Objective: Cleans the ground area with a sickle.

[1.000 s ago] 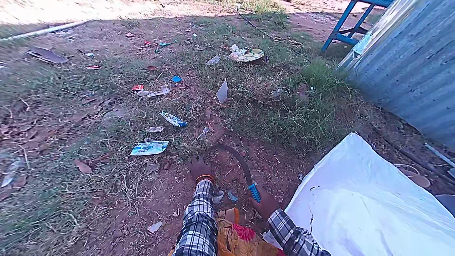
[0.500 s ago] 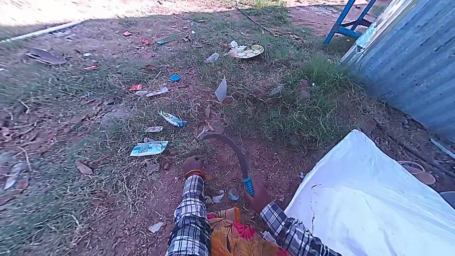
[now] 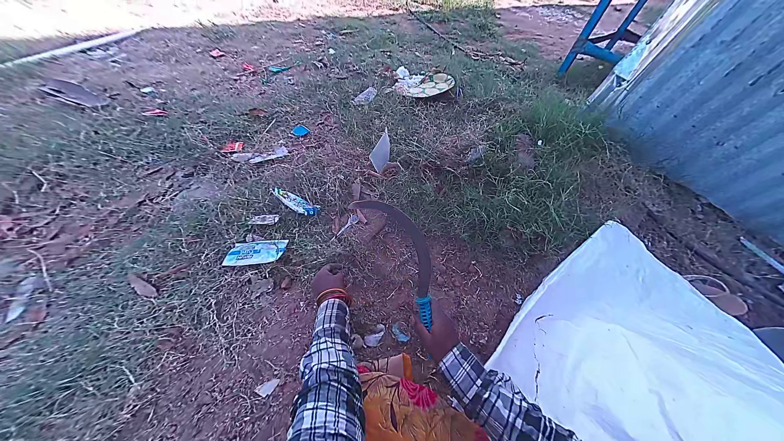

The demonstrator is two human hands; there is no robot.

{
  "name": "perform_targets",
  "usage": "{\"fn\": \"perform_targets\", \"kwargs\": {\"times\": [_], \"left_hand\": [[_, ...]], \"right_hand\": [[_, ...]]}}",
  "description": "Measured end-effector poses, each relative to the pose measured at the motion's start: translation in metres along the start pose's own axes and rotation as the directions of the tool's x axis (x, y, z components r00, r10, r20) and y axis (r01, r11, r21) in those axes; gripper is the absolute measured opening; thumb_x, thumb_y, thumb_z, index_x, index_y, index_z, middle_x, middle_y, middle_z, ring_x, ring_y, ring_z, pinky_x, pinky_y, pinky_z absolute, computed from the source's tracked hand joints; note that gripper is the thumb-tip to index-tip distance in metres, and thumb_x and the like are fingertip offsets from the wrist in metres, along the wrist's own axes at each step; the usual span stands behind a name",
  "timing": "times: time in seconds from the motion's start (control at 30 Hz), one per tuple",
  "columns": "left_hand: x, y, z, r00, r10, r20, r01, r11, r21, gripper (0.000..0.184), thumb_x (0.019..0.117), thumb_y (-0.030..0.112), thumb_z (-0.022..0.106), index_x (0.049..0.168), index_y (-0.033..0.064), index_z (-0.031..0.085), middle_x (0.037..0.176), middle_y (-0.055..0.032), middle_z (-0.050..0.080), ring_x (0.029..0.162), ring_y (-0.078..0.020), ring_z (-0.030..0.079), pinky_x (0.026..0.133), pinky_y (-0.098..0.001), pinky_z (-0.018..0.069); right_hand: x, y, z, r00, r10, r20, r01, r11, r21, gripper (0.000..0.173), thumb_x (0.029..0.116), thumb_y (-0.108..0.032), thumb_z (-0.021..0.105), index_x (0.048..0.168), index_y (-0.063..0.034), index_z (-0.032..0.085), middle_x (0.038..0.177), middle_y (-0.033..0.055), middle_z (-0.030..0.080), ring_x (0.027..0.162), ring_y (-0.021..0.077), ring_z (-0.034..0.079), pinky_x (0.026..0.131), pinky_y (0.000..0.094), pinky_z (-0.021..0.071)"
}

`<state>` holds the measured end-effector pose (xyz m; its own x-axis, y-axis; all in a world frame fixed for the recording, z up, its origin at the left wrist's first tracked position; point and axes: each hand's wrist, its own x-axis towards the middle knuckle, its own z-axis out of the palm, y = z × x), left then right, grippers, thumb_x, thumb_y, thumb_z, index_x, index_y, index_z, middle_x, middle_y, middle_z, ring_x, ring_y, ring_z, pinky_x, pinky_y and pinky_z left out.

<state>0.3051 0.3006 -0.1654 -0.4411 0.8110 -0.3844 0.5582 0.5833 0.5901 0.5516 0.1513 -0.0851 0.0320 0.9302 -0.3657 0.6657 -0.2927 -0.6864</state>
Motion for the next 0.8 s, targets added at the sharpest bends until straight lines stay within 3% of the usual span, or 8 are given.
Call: {"fn": "perform_targets", "kwargs": {"times": [0.1,0.13,0.3,0.5,0.57,0.63,0.7,0.8], "left_hand": [[-0.001,-0.003,0.003,0.999,0.007,-0.044,-0.011,0.996,-0.091,0.031,0.0948,0.014,0.069,0.125,0.011,0.07,0.12,-0.0136,0.073,0.117,-0.0318,0.067,0.102,-0.0554,0.049],[0.0,-0.003,0.002,0.999,0.001,-0.051,-0.007,0.994,-0.11,0.032,0.0938,0.015,0.071,0.125,0.0101,0.069,0.119,-0.0145,0.072,0.117,-0.0324,0.066,0.102,-0.0558,0.0493],[-0.003,0.003,0.0,0.996,-0.081,-0.045,0.075,0.99,-0.122,0.043,0.0919,0.02,0.076,0.132,0.0073,0.064,0.127,-0.018,0.068,0.123,-0.035,0.063,0.105,-0.0566,0.0476],[-0.003,0.006,-0.004,0.994,-0.101,-0.046,0.095,0.99,-0.108,0.045,0.0921,0.019,0.075,0.132,0.0039,0.062,0.129,-0.0206,0.067,0.126,-0.037,0.061,0.107,-0.0568,0.0461],[-0.002,0.006,-0.005,0.994,-0.1,-0.051,0.094,0.989,-0.111,0.045,0.0927,0.02,0.075,0.133,0.0037,0.061,0.129,-0.0205,0.067,0.126,-0.0368,0.061,0.107,-0.0563,0.0463],[-0.002,0.005,-0.007,0.993,-0.106,-0.056,0.1,0.99,-0.095,0.045,0.0931,0.019,0.074,0.133,0.0036,0.06,0.131,-0.0211,0.066,0.127,-0.0362,0.061,0.107,-0.0553,0.0463],[0.001,0.007,-0.01,0.992,-0.112,-0.064,0.105,0.99,-0.096,0.044,0.0942,0.014,0.07,0.135,0.0022,0.059,0.134,-0.0224,0.064,0.129,-0.0363,0.06,0.109,-0.0547,0.0452],[0.0,0.008,-0.012,0.989,-0.131,-0.063,0.126,0.989,-0.073,0.044,0.0949,0.017,0.07,0.135,0.0034,0.059,0.132,-0.0209,0.065,0.128,-0.0352,0.061,0.108,-0.0544,0.0454]], "right_hand": [[0.001,0.017,0.009,0.931,0.232,0.282,-0.155,0.949,-0.273,0.061,0.1056,-0.027,0.056,0.156,-0.0037,0.032,0.134,0.0238,0.063,0.122,0.0376,0.065,0.105,0.0547,0.0498],[-0.004,0.028,0.011,0.905,0.274,0.326,-0.184,0.942,-0.279,0.06,0.1052,-0.025,0.058,0.155,-0.0026,0.033,0.136,0.0255,0.061,0.124,0.0388,0.063,0.106,0.0552,0.0483],[-0.023,0.044,-0.009,0.913,0.266,0.31,-0.213,0.957,-0.194,0.061,0.103,-0.027,0.061,0.155,-0.0056,0.037,0.129,0.024,0.065,0.117,0.0368,0.066,0.102,0.055,0.0508],[-0.001,-0.003,-0.002,0.999,0.038,-0.022,-0.035,0.99,0.136,0.061,0.1015,-0.028,0.064,0.148,0.0038,0.042,0.108,0.0216,0.069,0.09,0.0308,0.07,0.086,0.0483,0.0568],[0.007,0.0,0.012,0.995,0.085,0.048,-0.086,0.996,0.019,0.062,0.1036,-0.029,0.06,0.152,0.0023,0.038,0.114,0.023,0.069,0.1,0.0343,0.07,0.093,0.0513,0.0551],[0.006,0.015,0.02,0.936,0.223,0.271,-0.18,0.968,-0.175,0.062,0.105,-0.027,0.057,0.156,-0.0018,0.032,0.131,0.0246,0.064,0.12,0.0375,0.065,0.104,0.0539,0.0498],[0.0,0.039,0.023,0.889,0.276,0.365,-0.241,0.96,-0.14,0.062,0.1035,-0.025,0.061,0.154,-0.0009,0.035,0.133,0.0275,0.061,0.121,0.0392,0.063,0.105,0.0551,0.0483],[-0.014,0.053,0.01,0.899,0.274,0.341,-0.287,0.958,-0.013,0.061,0.1011,-0.025,0.065,0.151,-0.0019,0.04,0.124,0.0259,0.064,0.109,0.0369,0.067,0.097,0.0539,0.0524]]}}
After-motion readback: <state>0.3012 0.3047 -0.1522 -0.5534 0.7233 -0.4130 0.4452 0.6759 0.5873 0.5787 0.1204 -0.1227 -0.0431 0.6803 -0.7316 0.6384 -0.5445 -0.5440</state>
